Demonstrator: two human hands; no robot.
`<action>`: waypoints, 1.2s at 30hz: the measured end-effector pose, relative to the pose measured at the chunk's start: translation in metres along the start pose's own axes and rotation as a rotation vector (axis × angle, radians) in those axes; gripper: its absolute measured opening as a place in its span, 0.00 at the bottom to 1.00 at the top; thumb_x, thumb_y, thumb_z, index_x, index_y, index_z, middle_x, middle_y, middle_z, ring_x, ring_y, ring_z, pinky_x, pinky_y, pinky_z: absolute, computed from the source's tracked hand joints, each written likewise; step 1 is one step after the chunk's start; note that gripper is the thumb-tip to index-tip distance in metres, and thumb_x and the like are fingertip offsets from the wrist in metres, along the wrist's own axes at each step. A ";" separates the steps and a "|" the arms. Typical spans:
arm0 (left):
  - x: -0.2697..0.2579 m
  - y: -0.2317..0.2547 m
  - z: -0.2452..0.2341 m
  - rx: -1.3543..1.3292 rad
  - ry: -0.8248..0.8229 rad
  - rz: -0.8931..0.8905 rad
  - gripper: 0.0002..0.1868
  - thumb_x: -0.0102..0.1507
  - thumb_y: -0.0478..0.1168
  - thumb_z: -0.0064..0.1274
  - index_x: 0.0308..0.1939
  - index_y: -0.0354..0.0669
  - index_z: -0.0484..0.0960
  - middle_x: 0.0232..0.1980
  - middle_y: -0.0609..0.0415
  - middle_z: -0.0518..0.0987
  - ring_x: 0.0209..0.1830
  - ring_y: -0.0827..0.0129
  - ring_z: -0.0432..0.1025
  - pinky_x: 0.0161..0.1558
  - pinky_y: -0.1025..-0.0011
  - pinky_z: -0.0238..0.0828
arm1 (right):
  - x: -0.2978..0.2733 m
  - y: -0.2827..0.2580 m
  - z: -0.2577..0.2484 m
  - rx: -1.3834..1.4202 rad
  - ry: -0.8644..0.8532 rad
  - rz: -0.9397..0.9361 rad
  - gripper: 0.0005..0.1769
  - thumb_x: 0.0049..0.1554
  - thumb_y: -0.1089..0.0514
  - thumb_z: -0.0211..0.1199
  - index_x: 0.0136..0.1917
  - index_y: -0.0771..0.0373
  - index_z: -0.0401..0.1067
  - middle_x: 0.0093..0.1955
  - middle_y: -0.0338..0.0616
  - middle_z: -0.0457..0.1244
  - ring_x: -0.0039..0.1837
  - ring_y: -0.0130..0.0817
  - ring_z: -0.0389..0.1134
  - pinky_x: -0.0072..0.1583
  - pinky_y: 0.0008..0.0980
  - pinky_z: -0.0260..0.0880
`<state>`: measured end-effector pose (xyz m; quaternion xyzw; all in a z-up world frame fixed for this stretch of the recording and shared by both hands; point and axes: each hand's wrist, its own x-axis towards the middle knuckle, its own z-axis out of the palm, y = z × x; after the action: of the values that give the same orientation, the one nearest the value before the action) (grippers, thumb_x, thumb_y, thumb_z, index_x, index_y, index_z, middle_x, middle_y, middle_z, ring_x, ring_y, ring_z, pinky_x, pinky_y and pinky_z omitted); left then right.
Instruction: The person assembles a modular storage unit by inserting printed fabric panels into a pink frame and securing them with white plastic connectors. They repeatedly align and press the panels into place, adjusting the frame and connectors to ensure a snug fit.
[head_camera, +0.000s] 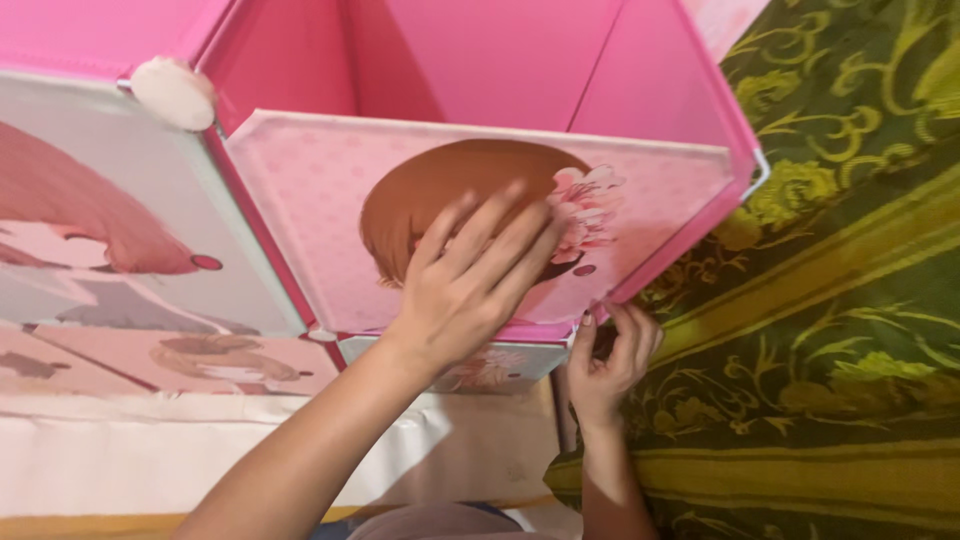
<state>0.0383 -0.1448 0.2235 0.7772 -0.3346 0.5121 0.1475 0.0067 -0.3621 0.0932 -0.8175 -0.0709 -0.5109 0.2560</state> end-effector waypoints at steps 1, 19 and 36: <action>0.019 0.002 0.002 -0.028 0.029 0.003 0.22 0.70 0.42 0.53 0.68 0.40 0.80 0.71 0.50 0.73 0.74 0.58 0.67 0.74 0.55 0.58 | 0.008 -0.004 -0.004 0.012 0.009 0.011 0.16 0.63 0.62 0.63 0.63 0.68 0.69 0.63 0.55 0.63 0.65 0.52 0.62 0.67 0.49 0.61; 0.101 0.014 0.037 -0.057 0.130 -0.089 0.18 0.68 0.52 0.58 0.28 0.49 0.74 0.26 0.61 0.73 0.28 0.69 0.70 0.38 0.64 0.59 | 0.046 -0.008 -0.027 0.129 0.034 0.212 0.21 0.66 0.58 0.61 0.70 0.67 0.68 0.62 0.53 0.62 0.56 0.39 0.69 0.58 0.35 0.70; 0.091 0.014 0.033 -0.094 0.147 -0.083 0.17 0.68 0.52 0.59 0.30 0.50 0.75 0.28 0.62 0.74 0.31 0.69 0.71 0.43 0.62 0.60 | 0.013 0.048 -0.009 0.586 0.018 0.480 0.17 0.66 0.67 0.63 0.67 0.71 0.70 0.50 0.41 0.66 0.45 0.19 0.61 0.47 0.18 0.63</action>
<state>0.0747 -0.2073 0.2895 0.7429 -0.3139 0.5451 0.2292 0.0237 -0.4097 0.0909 -0.6984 -0.0185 -0.4017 0.5920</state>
